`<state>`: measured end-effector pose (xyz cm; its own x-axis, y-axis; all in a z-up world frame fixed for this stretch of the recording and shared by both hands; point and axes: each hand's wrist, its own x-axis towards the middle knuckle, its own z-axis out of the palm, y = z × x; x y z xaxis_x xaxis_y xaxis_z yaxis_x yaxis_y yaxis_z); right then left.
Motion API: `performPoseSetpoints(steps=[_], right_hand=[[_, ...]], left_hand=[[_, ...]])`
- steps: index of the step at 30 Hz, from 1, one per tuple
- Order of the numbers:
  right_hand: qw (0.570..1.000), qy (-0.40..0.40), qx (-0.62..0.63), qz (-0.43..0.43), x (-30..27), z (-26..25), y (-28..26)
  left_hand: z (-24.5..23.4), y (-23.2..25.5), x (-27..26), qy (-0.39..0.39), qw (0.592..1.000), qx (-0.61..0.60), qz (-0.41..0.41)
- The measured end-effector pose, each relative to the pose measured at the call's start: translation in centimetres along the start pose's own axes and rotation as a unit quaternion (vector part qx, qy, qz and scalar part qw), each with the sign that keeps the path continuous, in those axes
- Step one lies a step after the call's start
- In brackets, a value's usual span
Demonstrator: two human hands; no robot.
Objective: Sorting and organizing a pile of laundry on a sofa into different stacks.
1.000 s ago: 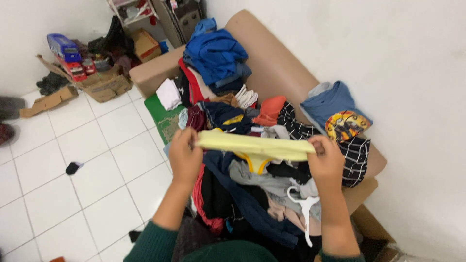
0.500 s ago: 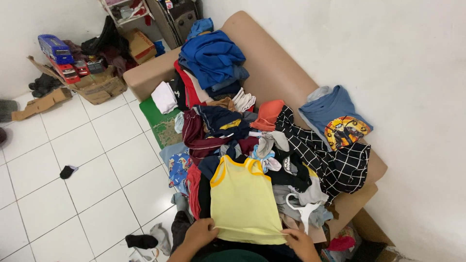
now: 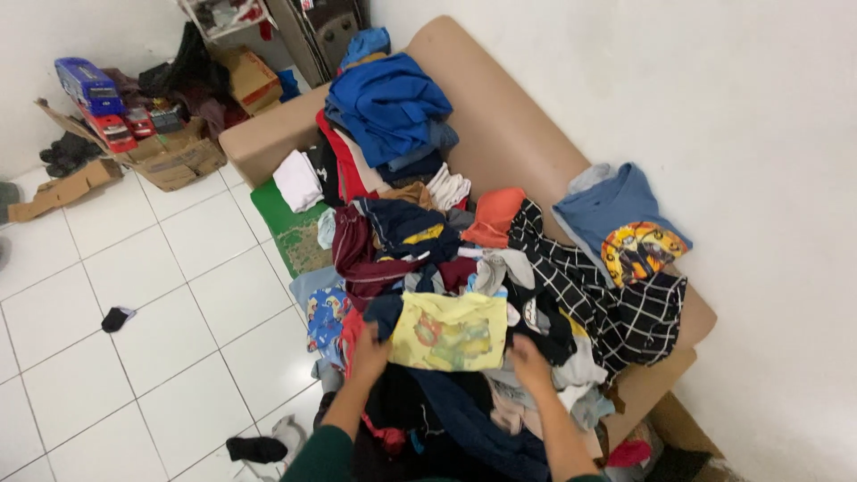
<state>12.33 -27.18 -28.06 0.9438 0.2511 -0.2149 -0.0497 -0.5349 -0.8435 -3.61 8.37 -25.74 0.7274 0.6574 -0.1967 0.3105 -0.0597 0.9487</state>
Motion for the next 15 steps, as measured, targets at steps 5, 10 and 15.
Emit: performPoseSetpoints(steps=[5, 10, 15], right_hand=[[0.989, -0.045, -0.066, 0.121, -4.7, 2.4, -3.0], [0.982, -0.028, -0.099, 0.16, -4.3, 2.5, -9.3], [0.991, 0.009, -0.061, 0.12, -4.1, 1.3, -11.7]], left_hand=[[0.7, -0.1, -3.4, -0.057, 0.983, 0.174, -0.003], [0.3, 5.8, -3.5, -0.073, 0.944, 0.323, -0.005], [0.7, 4.7, -2.8, -0.069, 0.937, 0.342, 0.035]])
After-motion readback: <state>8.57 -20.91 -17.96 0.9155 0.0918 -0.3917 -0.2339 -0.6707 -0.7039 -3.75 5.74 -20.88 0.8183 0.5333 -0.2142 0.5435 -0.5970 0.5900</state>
